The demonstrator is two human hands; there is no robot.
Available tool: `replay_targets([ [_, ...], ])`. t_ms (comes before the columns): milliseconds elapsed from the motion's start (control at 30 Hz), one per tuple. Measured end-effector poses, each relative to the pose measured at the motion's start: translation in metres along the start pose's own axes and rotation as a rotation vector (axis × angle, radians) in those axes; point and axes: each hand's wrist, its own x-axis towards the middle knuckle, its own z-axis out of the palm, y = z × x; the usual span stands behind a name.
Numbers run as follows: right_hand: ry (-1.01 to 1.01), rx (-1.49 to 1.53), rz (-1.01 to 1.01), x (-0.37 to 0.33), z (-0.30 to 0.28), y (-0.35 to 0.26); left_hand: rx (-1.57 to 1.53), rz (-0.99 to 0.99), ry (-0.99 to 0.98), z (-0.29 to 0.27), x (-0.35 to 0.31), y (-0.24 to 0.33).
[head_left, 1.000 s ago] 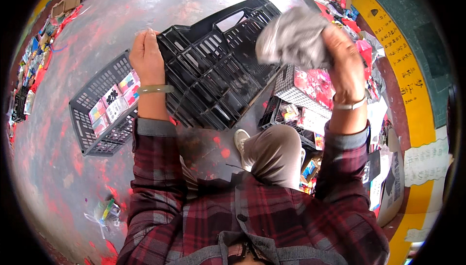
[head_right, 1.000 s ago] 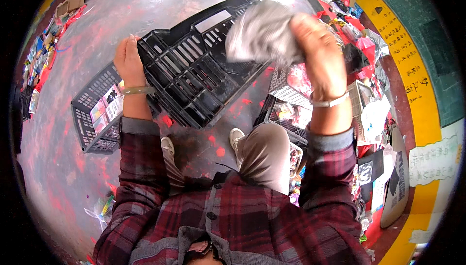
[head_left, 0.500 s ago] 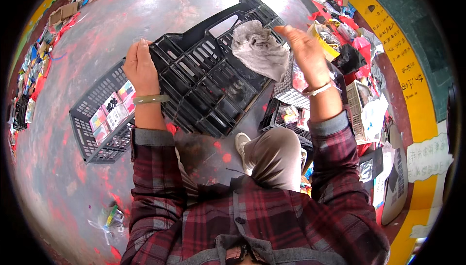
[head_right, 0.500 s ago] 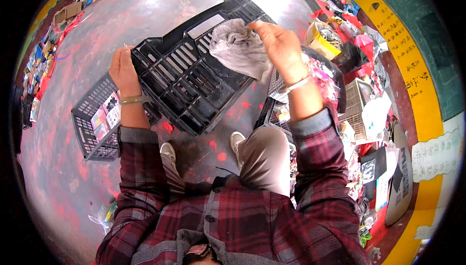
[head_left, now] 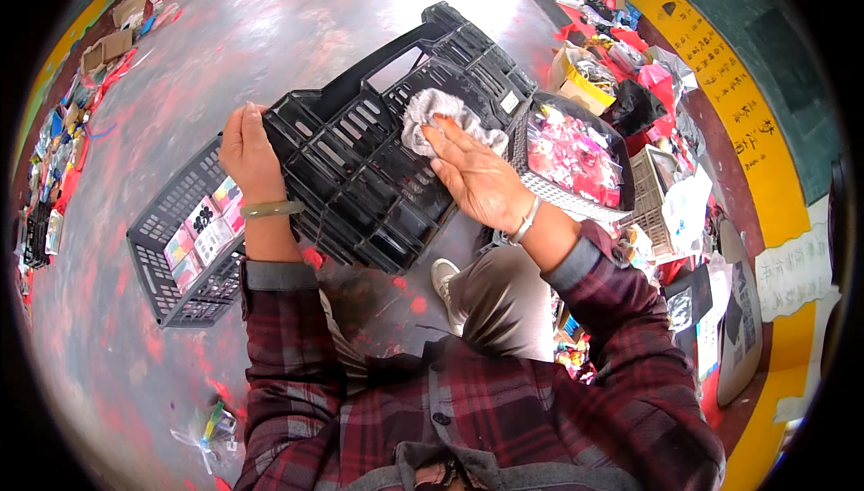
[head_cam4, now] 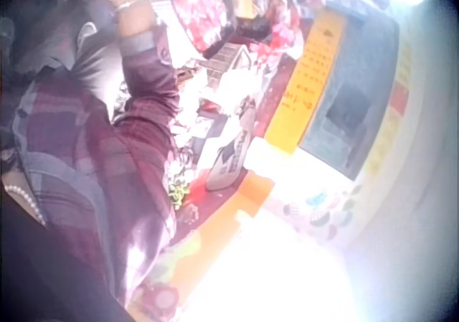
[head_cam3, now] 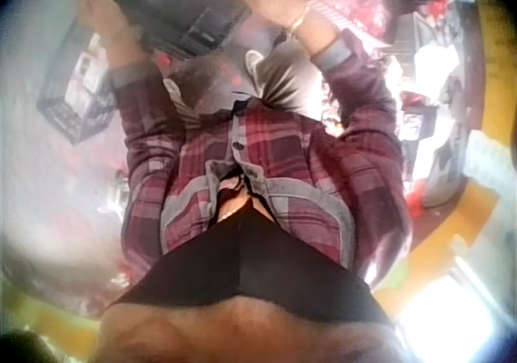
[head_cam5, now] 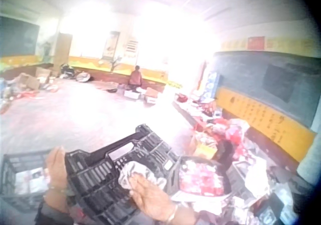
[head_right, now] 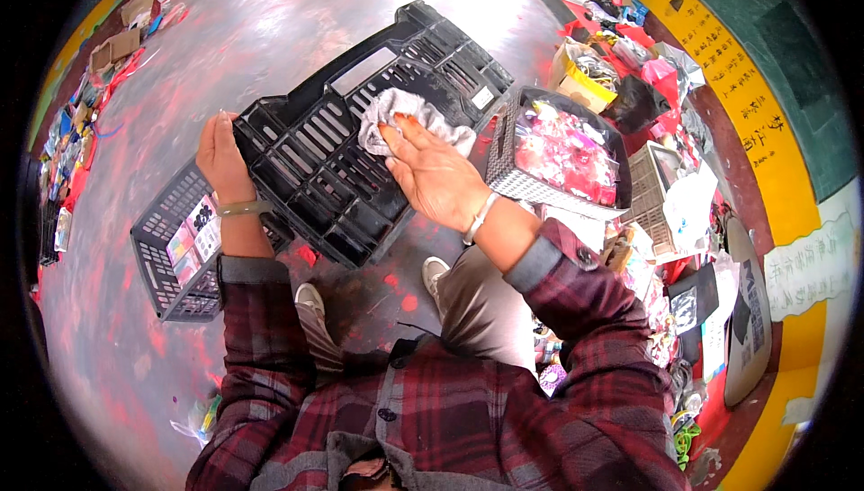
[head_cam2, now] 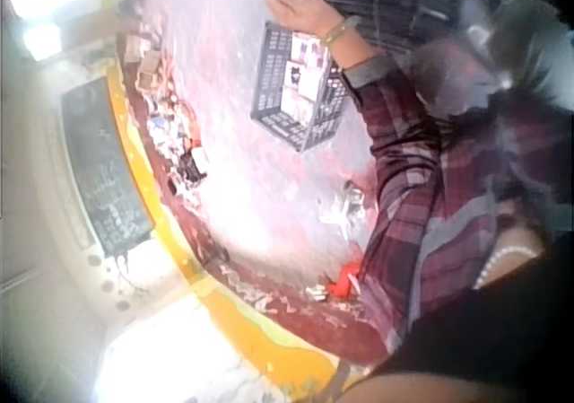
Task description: The person sits on the floor and removes items from a black plastic basket, including a plastic bag, a box, and a small bottle. They then use a cloth to wipe the inside and outside of the basket.
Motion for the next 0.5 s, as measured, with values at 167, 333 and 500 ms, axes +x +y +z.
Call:
replay_targets([
  [167, 0.076, -0.178, 0.143, -0.007, 0.004, 0.015, 0.028, -0.03, -0.019, -0.002, -0.005, 0.002],
  [333, 0.199, -0.409, 0.227, 0.024, 0.009, 0.074, 0.015, -0.073, -0.013, 0.002, -0.004, 0.001],
  [500, 0.084, -0.018, 0.201, 0.026, 0.002, 0.018, 0.057, -0.044, 0.006, 0.003, 0.0, -0.004],
])
